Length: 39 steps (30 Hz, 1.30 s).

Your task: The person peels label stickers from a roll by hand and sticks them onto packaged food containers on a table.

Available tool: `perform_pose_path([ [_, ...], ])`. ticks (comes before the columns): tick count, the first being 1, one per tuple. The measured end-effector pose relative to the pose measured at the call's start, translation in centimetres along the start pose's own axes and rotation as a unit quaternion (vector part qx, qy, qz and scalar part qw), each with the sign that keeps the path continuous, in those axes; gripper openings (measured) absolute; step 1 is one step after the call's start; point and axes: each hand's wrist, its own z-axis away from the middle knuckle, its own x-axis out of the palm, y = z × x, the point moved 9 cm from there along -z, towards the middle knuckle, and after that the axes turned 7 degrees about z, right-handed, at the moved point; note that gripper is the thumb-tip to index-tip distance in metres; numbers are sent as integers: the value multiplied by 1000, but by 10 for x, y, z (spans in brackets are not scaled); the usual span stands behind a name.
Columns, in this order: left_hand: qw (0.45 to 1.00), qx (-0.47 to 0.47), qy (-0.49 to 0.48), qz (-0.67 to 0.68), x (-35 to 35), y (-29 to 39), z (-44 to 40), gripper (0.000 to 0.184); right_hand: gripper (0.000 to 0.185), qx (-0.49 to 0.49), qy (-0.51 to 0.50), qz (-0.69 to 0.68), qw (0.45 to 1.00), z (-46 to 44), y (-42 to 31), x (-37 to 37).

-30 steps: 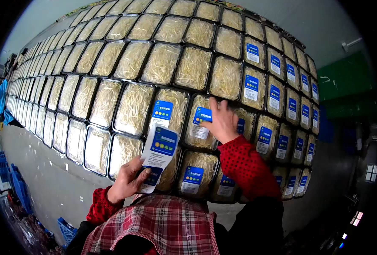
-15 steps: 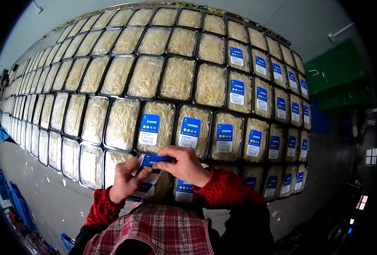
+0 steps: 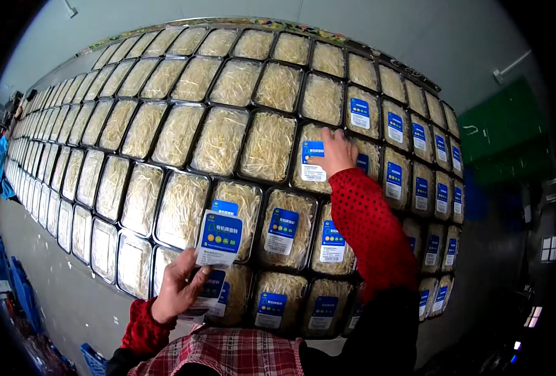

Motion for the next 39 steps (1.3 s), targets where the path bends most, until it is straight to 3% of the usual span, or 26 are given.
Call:
perform_pose_path([
  [1,1000,5,-9,-1,1,-4,0,26,66,-1,-4,0,1000,12,-9,-5],
  [3,1000,-7,-13,11,2,-11,-3,27,64,-86,-73,-194,975,31,-39,-4],
  [4,999,-6,-31,-3,6,-13,-3,27,55,-93,-174,-395,897,57,-72,-5],
  [6,999,-5,-52,-13,12,-16,-5,26,39,-142,-254,-568,770,108,-132,-14],
  [7,998,-2,-54,-16,13,-18,-4,26,34,-189,-248,-560,768,126,-150,-18],
  [9,999,14,-24,-19,8,-21,-2,26,32,-120,-269,-644,706,148,-160,-7],
  [11,993,38,-1,-109,0,-11,-7,28,30,-140,-193,-608,757,151,-160,-20],
  [12,982,97,2,-164,-2,3,-14,27,26,-149,-161,-603,767,154,-163,-27],
  [13,964,154,7,-218,-2,14,-16,26,23,-165,-203,-593,762,160,-170,-34],
  [14,990,111,18,-90,-3,4,-19,18,23,-198,-163,-571,780,161,-174,-47],
  [15,989,112,22,-89,-3,1,-16,18,23,-233,-124,-546,795,164,-180,-57],
  [16,999,5,27,-22,-6,-22,-13,15,24,-249,-23,-546,800,163,-178,-65],
  [17,993,-100,31,47,-5,-47,-6,14,22,-254,-2,-538,804,162,-178,-65],
  [19,985,-126,77,88,-8,-69,8,18,17,-259,-78,-567,778,145,-181,-61],
  [21,975,-178,81,106,-10,-73,21,22,11,-132,-49,-643,753,71,-138,-71],
  [22,975,-180,82,101,-13,-73,24,22,10,-109,-27,-575,810,29,-118,-95],
  [24,975,-183,62,110,-13,-79,29,18,23,-121,2,-524,843,-42,-91,-59],
  [25,976,-178,67,110,-16,-74,24,18,37,-125,-3,-430,894,-60,-88,-31],
  [29,989,-117,49,79,-29,-37,3,20,52,-107,3,-229,967,-68,-96,56],
  [31,999,-20,48,11,-35,-21,-4,21,52,-81,-35,-218,972,-51,-111,15],
  [33,997,-44,38,52,-35,-33,-8,24,56,-82,106,-158,978,-30,-113,-24],
  [34,998,-39,29,44,-35,-31,-13,24,64,-105,-15,-284,953,-20,-123,-5],
  [35,998,-36,22,38,-33,-30,-15,24,63,-162,-193,-434,865,12,-156,1],
  [36,999,-33,20,39,-32,-31,-16,24,53,-157,-320,-591,724,51,-178,4],
  [37,999,-42,14,31,-30,-36,-16,24,36,-202,-311,-638,675,79,-196,-6],
  [39,998,-52,8,20,-26,-39,-20,25,27,-163,-293,-668,664,101,-197,-5],
])
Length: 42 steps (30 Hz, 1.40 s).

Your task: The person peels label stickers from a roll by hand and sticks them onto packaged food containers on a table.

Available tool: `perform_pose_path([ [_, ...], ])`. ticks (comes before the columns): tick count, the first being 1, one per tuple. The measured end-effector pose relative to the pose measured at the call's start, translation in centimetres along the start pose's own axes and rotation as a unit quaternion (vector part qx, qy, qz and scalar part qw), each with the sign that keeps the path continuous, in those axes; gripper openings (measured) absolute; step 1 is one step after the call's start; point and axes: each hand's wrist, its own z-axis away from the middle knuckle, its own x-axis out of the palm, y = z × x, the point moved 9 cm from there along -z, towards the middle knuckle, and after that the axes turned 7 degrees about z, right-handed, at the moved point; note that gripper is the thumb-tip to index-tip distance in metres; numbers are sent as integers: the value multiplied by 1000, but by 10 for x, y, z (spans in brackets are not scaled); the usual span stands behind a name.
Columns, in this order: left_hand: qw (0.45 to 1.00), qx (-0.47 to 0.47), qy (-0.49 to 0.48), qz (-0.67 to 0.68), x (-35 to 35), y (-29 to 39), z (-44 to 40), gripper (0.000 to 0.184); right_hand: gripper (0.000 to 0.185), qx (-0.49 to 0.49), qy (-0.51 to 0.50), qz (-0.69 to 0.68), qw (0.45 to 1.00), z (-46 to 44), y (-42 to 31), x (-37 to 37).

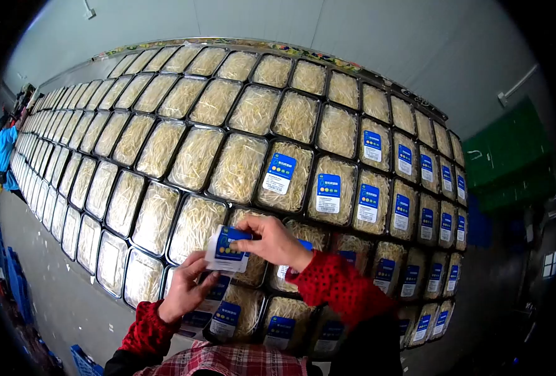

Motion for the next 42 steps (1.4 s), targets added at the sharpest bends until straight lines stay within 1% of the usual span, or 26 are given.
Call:
perform_pose_path([
  [2,957,162,87,-226,-6,38,-4,25,26,-17,44,43,998,10,-2,3],
  [3,946,196,60,-252,-6,48,-11,24,26,-13,48,59,997,15,-5,6],
  [4,967,190,49,-160,-5,43,-22,17,26,-10,51,76,996,19,-10,9],
  [6,997,-20,-3,-80,-5,10,-34,17,23,-61,96,108,988,19,-25,2],
  [9,994,-64,78,35,-10,0,-38,25,7,-90,156,183,966,5,-54,-46],
  [10,994,-74,84,16,-12,-1,-38,36,4,-100,207,95,969,-11,-61,-88],
  [11,991,-89,90,36,-15,-2,-40,36,4,-145,252,118,950,-30,-83,-138],
  [13,991,-102,82,39,-19,-4,-43,33,15,-103,346,249,899,-65,-125,-217],
  [16,997,-73,37,-8,-22,7,-50,17,37,-96,298,311,897,-147,-67,-299],
  [18,997,18,61,39,-24,20,-59,16,47,-7,316,447,837,-173,-30,-320],
  [22,997,64,45,-7,-32,35,-70,25,52,11,362,474,803,-181,13,-323],
  [24,998,63,28,-4,-36,23,-74,26,61,-120,421,613,658,-154,-39,-280],
  [25,998,52,16,-11,-37,21,-78,26,61,-37,331,489,806,-149,-42,-254],
  [26,999,42,8,-15,-36,20,-80,26,61,46,224,341,912,-138,-34,-211],
  [27,999,45,6,-12,-32,18,-81,26,46,-15,15,157,987,-134,-7,-158],
  [28,999,41,11,-2,-31,15,-82,25,32,-1,-7,-67,998,-105,-16,-107],
  [30,999,39,12,4,-28,16,-82,25,24,-31,-5,-31,999,-68,-24,-64],
  [32,988,62,23,-140,-28,24,-80,32,23,-35,49,17,998,-51,-15,-60],
  [33,926,237,56,-288,-24,59,-81,24,24,-24,48,15,998,-45,-14,-54],
  [34,925,242,51,-287,-22,64,-88,24,28,9,32,-37,999,-36,-11,-44],
  [36,970,196,-27,-140,-12,60,-100,20,28,-84,71,69,991,-26,-30,-37],
  [37,992,76,-33,-95,-12,42,-104,15,26,-136,118,144,973,-14,-46,-42],
  [38,992,81,-36,-92,-6,42,-105,15,21,-169,174,143,960,-7,-50,-50],
  [40,998,24,57,-25,-9,26,-104,32,22,-104,195,72,972,-4,-28,-69],
  [41,998,24,28,-58,-3,15,-100,30,15,-51,225,115,966,-3,-35,-92],
  [42,995,22,-3,-93,1,5,-96,29,7,-175,273,47,945,-5,-53,-129],
])
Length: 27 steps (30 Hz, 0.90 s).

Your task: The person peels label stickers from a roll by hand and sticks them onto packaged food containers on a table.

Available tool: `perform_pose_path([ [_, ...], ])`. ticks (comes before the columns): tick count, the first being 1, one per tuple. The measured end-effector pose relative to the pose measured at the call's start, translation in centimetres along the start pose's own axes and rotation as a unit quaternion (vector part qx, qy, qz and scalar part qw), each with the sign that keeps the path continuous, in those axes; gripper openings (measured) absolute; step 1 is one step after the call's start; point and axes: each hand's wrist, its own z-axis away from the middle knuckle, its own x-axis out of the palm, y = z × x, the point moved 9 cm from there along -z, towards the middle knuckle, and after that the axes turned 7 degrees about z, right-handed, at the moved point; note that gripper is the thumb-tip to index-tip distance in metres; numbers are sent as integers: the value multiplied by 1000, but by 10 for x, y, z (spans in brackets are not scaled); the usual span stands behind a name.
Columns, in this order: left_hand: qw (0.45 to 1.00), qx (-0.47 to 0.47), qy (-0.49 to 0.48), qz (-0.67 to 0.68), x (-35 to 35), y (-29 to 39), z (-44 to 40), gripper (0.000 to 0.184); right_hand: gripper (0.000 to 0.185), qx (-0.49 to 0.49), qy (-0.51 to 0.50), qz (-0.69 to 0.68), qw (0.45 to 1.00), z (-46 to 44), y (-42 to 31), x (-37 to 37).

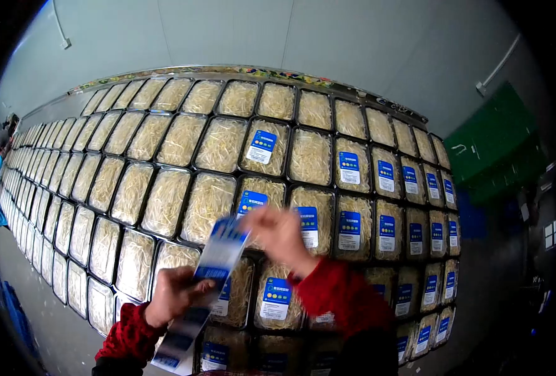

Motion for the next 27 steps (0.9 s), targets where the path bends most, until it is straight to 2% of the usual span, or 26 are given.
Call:
perform_pose_path([
  [1,999,-22,-18,-47,0,3,4,22,5,38,82,99,991,-30,-14,-44],
  [2,998,-25,-22,-45,1,7,5,22,7,51,92,140,984,-67,-12,-87],
  [3,999,-51,-10,17,0,7,4,22,8,39,70,183,980,-99,-19,-112],
  [4,994,-73,5,79,-1,4,2,21,10,74,38,209,974,-122,9,-134],
  [5,994,-55,15,92,-1,-3,-1,21,10,61,10,234,970,-138,37,-143],
  [6,994,-54,18,91,-3,-1,-7,21,11,102,-15,240,965,-143,49,-140],
  [8,999,7,9,36,-10,17,-21,24,10,111,-3,190,975,-143,56,-131],
  [10,999,37,3,23,-15,18,-36,39,10,74,-46,158,984,-122,35,-93],
  [11,998,45,28,21,-18,16,-45,43,12,86,-42,131,987,-106,29,-77],
  [12,997,56,52,18,-21,17,-53,47,14,43,-65,139,987,-92,18,-60],
  [13,996,68,50,-8,-21,23,-60,49,13,33,-79,115,990,-77,5,-44],
  [14,995,82,48,-32,-20,31,-68,51,11,33,-86,148,985,-62,0,-34],
  [16,979,188,38,-70,-13,65,-75,44,10,-83,-111,170,976,-43,-42,-13],
  [19,950,297,-17,-95,1,99,-74,35,11,-108,-130,165,972,-26,-57,-4],
  [20,949,299,-18,-94,1,101,-74,35,10,-123,-133,171,969,-23,-62,-3],
  [23,964,237,5,118,-13,94,-81,29,10,-120,-123,160,972,-19,-65,-11],
  [26,966,183,-133,123,13,83,-79,32,10,-112,-124,142,976,-18,-67,-11],
  [27,960,212,-121,136,19,93,-75,33,8,-124,-118,159,972,-17,-69,-11],
])
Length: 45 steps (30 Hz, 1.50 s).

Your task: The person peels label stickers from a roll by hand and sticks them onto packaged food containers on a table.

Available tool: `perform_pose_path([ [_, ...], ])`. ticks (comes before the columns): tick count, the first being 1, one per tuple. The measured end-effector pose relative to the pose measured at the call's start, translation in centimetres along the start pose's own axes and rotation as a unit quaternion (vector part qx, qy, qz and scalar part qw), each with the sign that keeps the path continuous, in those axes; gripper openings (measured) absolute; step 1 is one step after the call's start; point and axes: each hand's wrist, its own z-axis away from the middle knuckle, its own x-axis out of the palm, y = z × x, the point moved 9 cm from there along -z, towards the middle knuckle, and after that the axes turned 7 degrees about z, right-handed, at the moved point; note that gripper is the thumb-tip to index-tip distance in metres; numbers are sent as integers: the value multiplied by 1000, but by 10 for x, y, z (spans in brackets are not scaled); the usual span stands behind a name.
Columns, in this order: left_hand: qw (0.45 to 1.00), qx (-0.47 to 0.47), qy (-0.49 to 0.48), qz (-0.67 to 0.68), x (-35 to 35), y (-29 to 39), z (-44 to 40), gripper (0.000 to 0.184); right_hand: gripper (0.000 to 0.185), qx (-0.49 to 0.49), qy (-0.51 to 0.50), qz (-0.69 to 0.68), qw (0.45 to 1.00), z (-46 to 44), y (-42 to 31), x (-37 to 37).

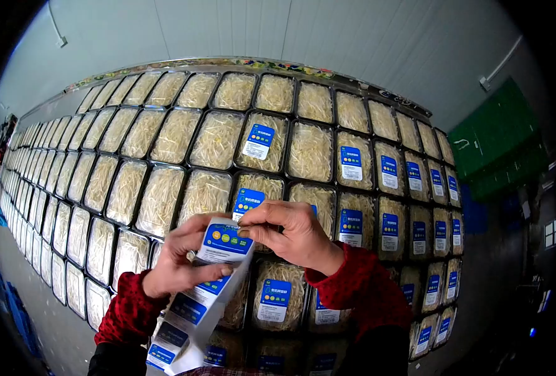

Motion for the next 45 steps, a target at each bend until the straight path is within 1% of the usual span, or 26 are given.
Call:
perform_pose_path([
  [2,991,-130,14,35,9,-20,11,25,8,55,24,0,998,1,7,-11],
  [4,970,-233,18,64,22,-46,36,17,19,64,210,-128,967,-14,36,-72],
  [5,982,-190,-7,-3,24,-41,40,17,20,185,284,7,941,-25,35,-114],
  [7,980,-199,31,-4,17,-40,57,19,26,157,189,66,967,-61,85,-161],
  [11,925,-330,120,142,5,-46,78,20,44,253,16,153,955,-59,230,-136],
  [13,959,-250,119,66,5,-55,86,20,46,276,-3,198,940,-49,288,-130],
  [15,969,-226,98,-13,0,-58,90,17,48,296,32,294,908,-36,277,-121],
  [17,972,-198,129,-9,-6,-52,90,14,71,271,33,378,884,-38,277,-122],
  [19,979,-165,108,-50,-11,-38,80,16,78,238,62,542,803,-45,209,-110],
  [20,979,-174,86,-69,-13,-39,81,17,71,79,109,492,860,-43,193,-89],
  [21,978,-179,66,-87,-12,-42,81,18,66,278,-33,222,934,-36,179,-43],
  [22,981,-173,84,-33,-11,-42,82,19,51,280,-151,17,948,-18,157,11],
  [23,980,-173,90,-34,-10,-45,86,19,40,256,-171,-164,937,0,121,52],
  [25,985,-134,83,-63,-10,-41,89,20,36,254,-206,-156,932,26,80,100],
  [27,973,-201,77,-87,-16,-44,99,24,36,239,-159,-195,938,33,71,110],
  [29,934,-20,127,-332,-29,-5,95,24,25,220,-163,-124,954,33,57,117],
  [31,919,9,123,-375,-36,9,93,19,22,146,-172,-89,970,27,29,128],
  [33,977,-144,96,-121,-41,-23,104,13,23,84,-133,-45,987,16,5,130],
  [35,954,-229,176,-79,-53,-42,125,14,17,79,-111,-28,990,10,6,130],
  [37,922,-277,244,119,-47,-61,147,17,10,79,-100,-59,990,-14,9,126],
  [38,940,-268,208,25,-52,-64,158,21,9,44,-21,-28,998,-41,21,104],
  [39,940,-270,208,25,-54,-60,161,21,10,134,10,-143,981,-76,49,82],
  [40,929,-292,224,39,-57,-54,165,22,13,191,34,-33,980,-114,64,53],
  [41,918,-311,240,52,-61,-49,169,24,16,154,82,36,984,-146,89,33],
  [42,905,-352,232,51,-63,-51,176,24,20,153,65,51,985,-170,126,32],
  [45,926,-295,236,-29,-72,-58,189,20,39,138,40,198,970,-199,207,53],
])
